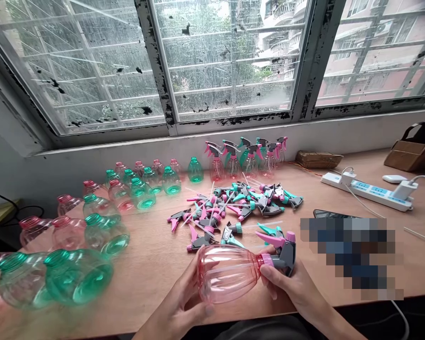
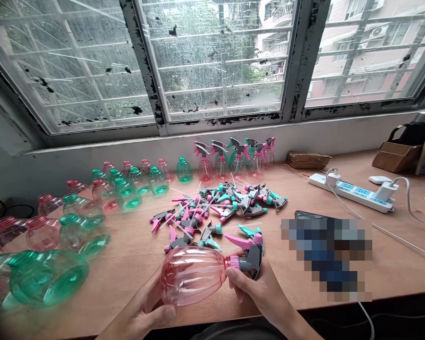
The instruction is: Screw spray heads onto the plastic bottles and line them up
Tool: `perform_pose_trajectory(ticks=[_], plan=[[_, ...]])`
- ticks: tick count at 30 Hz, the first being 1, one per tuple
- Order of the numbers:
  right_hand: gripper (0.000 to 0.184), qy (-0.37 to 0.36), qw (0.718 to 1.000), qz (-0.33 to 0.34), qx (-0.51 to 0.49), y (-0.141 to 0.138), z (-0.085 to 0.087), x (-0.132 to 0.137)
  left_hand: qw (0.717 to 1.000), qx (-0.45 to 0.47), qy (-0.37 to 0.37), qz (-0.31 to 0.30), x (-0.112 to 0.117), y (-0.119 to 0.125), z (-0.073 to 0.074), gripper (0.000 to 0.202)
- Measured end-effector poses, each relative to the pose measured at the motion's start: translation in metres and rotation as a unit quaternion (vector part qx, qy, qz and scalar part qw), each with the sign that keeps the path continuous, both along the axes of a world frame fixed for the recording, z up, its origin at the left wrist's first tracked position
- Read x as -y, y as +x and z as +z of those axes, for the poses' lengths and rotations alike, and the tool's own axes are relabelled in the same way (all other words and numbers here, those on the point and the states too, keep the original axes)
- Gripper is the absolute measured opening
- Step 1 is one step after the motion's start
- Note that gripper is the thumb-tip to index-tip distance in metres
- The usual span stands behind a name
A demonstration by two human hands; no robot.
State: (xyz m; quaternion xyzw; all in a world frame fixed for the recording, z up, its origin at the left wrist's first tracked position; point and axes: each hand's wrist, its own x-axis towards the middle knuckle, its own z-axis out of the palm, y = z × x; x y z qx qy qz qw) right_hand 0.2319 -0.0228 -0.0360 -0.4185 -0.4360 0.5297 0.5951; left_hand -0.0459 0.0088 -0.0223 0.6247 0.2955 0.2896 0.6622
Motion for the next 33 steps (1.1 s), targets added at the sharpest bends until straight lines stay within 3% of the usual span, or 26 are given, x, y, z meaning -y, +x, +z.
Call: perform_pose_trajectory(ticks=[8, 14, 21, 25, 29, 33], plan=[[0.044, -0.002, 1.000, -0.005, -0.012, -0.0004, -0.0010, -0.0009, 1.000, -0.006, 0.021, -0.004, 0.0015, -0.0008, -0.0013, 0.107], [0.043, -0.004, 1.000, 0.004, -0.008, 0.0002, -0.0035, -0.0006, 1.000, 0.005, 0.010, -0.002, 0.0015, -0.0012, 0.0030, 0.086], [0.041, -0.010, 1.000, -0.005, -0.010, 0.0015, -0.0031, -0.0037, 0.998, -0.003, 0.057, 0.018, 0.0051, 0.0043, 0.0041, 0.098], [0.043, -0.008, 1.000, -0.001, -0.005, 0.0001, -0.0016, -0.0021, 0.999, 0.014, 0.036, 0.006, 0.0035, 0.0024, 0.0020, 0.105], [0.042, -0.006, 1.000, 0.003, 0.000, -0.0007, -0.0003, -0.0006, 1.000, 0.019, 0.010, -0.002, 0.0018, 0.0008, 0.0029, 0.097], [0.041, -0.003, 1.000, 0.001, -0.005, 0.0000, -0.0007, -0.0014, 0.999, -0.010, 0.029, 0.022, 0.0036, 0.0023, 0.0051, 0.095]])
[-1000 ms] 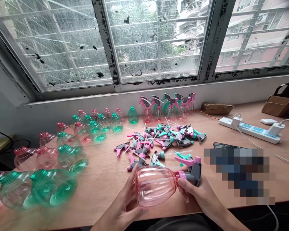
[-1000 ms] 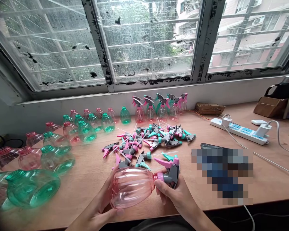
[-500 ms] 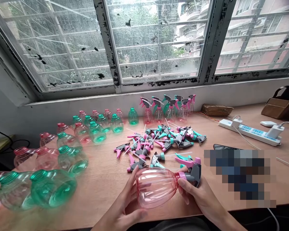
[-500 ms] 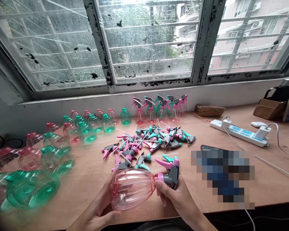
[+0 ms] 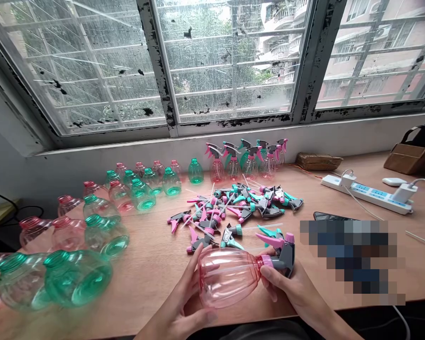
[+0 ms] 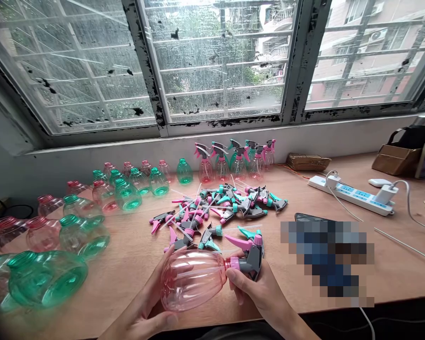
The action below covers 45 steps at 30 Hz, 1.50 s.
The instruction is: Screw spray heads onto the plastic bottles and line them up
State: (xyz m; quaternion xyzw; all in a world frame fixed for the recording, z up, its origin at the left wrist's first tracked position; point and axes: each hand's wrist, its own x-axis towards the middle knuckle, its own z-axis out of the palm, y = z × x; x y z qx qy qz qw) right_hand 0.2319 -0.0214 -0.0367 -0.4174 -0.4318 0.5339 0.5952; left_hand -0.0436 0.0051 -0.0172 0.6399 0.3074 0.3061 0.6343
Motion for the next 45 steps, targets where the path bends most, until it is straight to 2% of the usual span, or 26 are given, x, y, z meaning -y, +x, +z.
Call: perform_pose_trajectory(ticks=[7, 11, 16, 21, 24, 28, 34, 39, 42, 45], plan=[[0.042, -0.005, 1.000, -0.004, -0.001, 0.0000, 0.0002, -0.0006, 1.000, 0.001, 0.010, 0.013, 0.0030, 0.0017, 0.0015, 0.105], [0.040, -0.003, 1.000, -0.001, 0.015, 0.0008, -0.0011, -0.0014, 1.000, 0.002, -0.022, 0.003, 0.0032, 0.0025, 0.0037, 0.091], [0.040, 0.005, 1.000, -0.007, 0.016, 0.0017, -0.0048, -0.0040, 1.000, -0.011, 0.019, 0.021, 0.0030, 0.0046, 0.0041, 0.088], [0.037, 0.009, 1.000, -0.002, 0.018, 0.0012, -0.0060, -0.0042, 1.000, 0.016, 0.010, 0.025, 0.0011, 0.0028, -0.0024, 0.109], [0.037, 0.015, 1.000, 0.006, 0.020, 0.0012, -0.0059, -0.0038, 0.998, 0.056, -0.015, 0.028, -0.0004, 0.0014, -0.0049, 0.107], [0.037, 0.012, 1.000, 0.008, 0.016, 0.0015, -0.0050, -0.0041, 0.999, 0.035, -0.034, 0.010, -0.0003, 0.0012, -0.0027, 0.094], [0.039, 0.004, 1.000, -0.001, 0.005, 0.0010, -0.0058, -0.0048, 1.000, -0.004, 0.016, 0.021, 0.0017, 0.0027, 0.0015, 0.090], [0.038, 0.015, 0.999, 0.015, 0.025, 0.0007, -0.0067, -0.0030, 1.000, -0.007, 0.002, 0.009, 0.0019, 0.0018, 0.0039, 0.102], [0.040, 0.006, 0.999, 0.013, 0.031, 0.0003, -0.0037, -0.0015, 1.000, -0.003, -0.020, -0.003, 0.0011, 0.0014, 0.0029, 0.101], [0.042, -0.006, 1.000, 0.002, 0.018, -0.0008, 0.0006, -0.0005, 1.000, -0.017, 0.005, 0.009, -0.0004, 0.0018, 0.0007, 0.099]])
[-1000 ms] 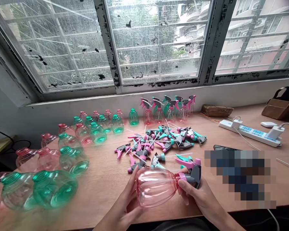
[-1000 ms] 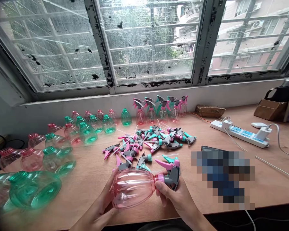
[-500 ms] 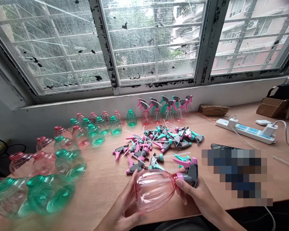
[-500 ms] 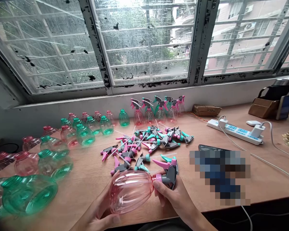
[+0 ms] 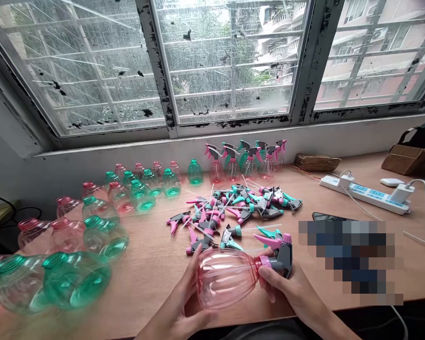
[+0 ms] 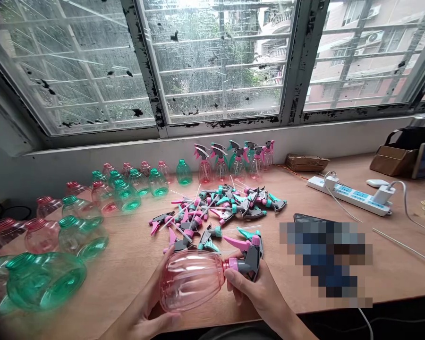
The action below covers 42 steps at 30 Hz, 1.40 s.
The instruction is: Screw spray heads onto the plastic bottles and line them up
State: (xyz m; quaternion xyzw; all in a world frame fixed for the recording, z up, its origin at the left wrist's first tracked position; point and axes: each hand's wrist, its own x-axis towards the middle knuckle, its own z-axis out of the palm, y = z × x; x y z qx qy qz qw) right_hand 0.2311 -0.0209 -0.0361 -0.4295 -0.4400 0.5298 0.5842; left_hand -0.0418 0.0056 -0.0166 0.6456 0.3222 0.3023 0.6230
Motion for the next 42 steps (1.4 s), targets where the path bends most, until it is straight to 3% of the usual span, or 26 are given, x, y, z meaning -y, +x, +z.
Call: perform_pose_trajectory(ticks=[6, 11, 19, 23, 29, 34, 38, 42], plan=[[0.042, 0.006, 1.000, 0.000, -0.014, -0.001, 0.000, 0.001, 1.000, -0.004, 0.007, -0.020, -0.003, -0.001, 0.001, 0.111], [0.040, 0.008, 1.000, 0.000, -0.008, 0.002, -0.002, -0.001, 0.999, 0.024, -0.019, -0.020, 0.000, 0.001, 0.005, 0.088], [0.038, 0.017, 1.000, 0.006, 0.000, 0.004, -0.010, -0.004, 0.999, 0.030, -0.022, -0.015, -0.001, -0.003, -0.004, 0.104], [0.038, 0.020, 1.000, 0.023, 0.008, 0.004, -0.009, -0.002, 0.997, 0.046, -0.056, -0.030, -0.003, -0.005, -0.006, 0.095], [0.038, 0.024, 1.000, 0.000, 0.019, 0.004, -0.006, -0.002, 0.999, 0.025, -0.017, 0.012, 0.001, 0.003, 0.002, 0.095], [0.038, 0.022, 0.999, 0.005, 0.025, 0.003, -0.005, 0.000, 0.999, 0.046, -0.024, 0.007, 0.003, 0.002, 0.003, 0.104], [0.039, 0.022, 0.999, -0.001, 0.036, 0.002, -0.002, 0.001, 0.997, 0.056, -0.050, -0.014, 0.000, 0.001, 0.004, 0.091], [0.040, 0.017, 1.000, -0.013, 0.022, 0.001, 0.001, 0.001, 0.999, 0.035, -0.042, 0.000, -0.001, 0.002, 0.002, 0.095]])
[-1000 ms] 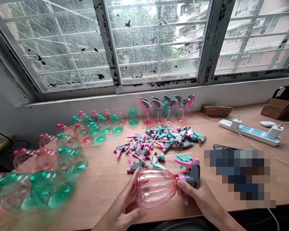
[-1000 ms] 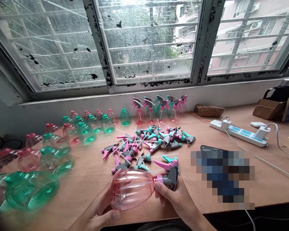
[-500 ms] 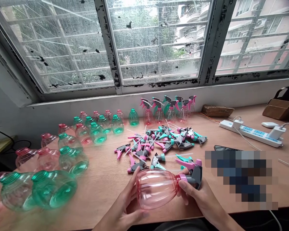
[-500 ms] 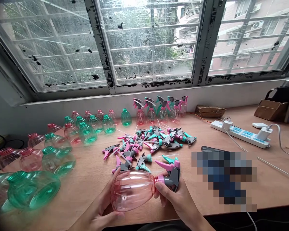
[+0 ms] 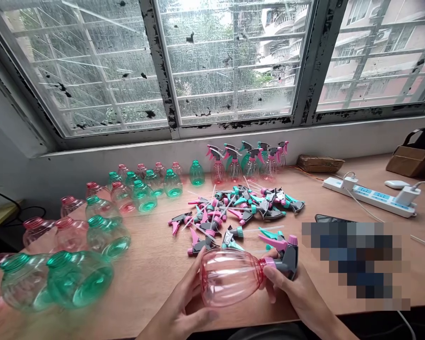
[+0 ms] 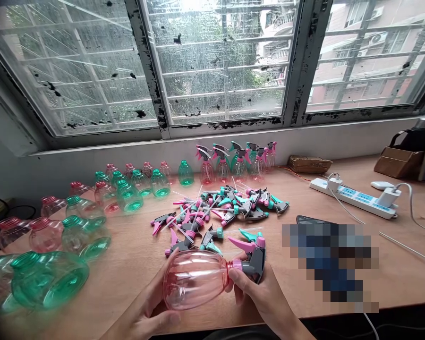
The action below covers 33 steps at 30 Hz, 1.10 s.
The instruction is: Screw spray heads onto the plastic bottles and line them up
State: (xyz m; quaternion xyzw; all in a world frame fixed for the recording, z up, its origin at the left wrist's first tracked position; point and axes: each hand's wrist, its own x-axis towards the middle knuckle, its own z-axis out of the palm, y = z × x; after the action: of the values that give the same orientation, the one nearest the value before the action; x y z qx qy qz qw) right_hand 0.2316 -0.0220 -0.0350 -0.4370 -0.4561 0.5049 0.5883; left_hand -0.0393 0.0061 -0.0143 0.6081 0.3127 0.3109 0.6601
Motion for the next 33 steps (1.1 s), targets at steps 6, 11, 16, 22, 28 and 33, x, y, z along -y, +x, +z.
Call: perform_pose_trajectory(ticks=[6, 11, 16, 22, 28, 33], plan=[[0.040, 0.000, 1.000, 0.008, 0.001, 0.0004, -0.0051, -0.0010, 0.999, -0.004, 0.028, 0.015, 0.0006, 0.0000, -0.0009, 0.111], [0.040, 0.013, 0.999, 0.034, 0.026, 0.0011, -0.0062, -0.0003, 1.000, 0.015, 0.011, -0.002, -0.0016, -0.0014, 0.0006, 0.102], [0.040, 0.000, 1.000, 0.025, 0.020, 0.0013, -0.0017, -0.0018, 0.999, -0.002, 0.027, 0.017, 0.0012, 0.0012, 0.0002, 0.091], [0.040, 0.002, 0.999, 0.003, 0.035, 0.0006, -0.0070, 0.0000, 0.999, -0.012, 0.033, 0.026, 0.0024, -0.0009, -0.0020, 0.108], [0.038, 0.006, 0.999, 0.017, 0.026, 0.0002, -0.0049, 0.0009, 1.000, -0.009, 0.016, 0.007, 0.0031, -0.0021, -0.0011, 0.098], [0.040, 0.001, 1.000, -0.005, -0.007, -0.0017, 0.0006, -0.0001, 0.999, -0.022, 0.039, 0.015, 0.0026, 0.0005, -0.0013, 0.092]])
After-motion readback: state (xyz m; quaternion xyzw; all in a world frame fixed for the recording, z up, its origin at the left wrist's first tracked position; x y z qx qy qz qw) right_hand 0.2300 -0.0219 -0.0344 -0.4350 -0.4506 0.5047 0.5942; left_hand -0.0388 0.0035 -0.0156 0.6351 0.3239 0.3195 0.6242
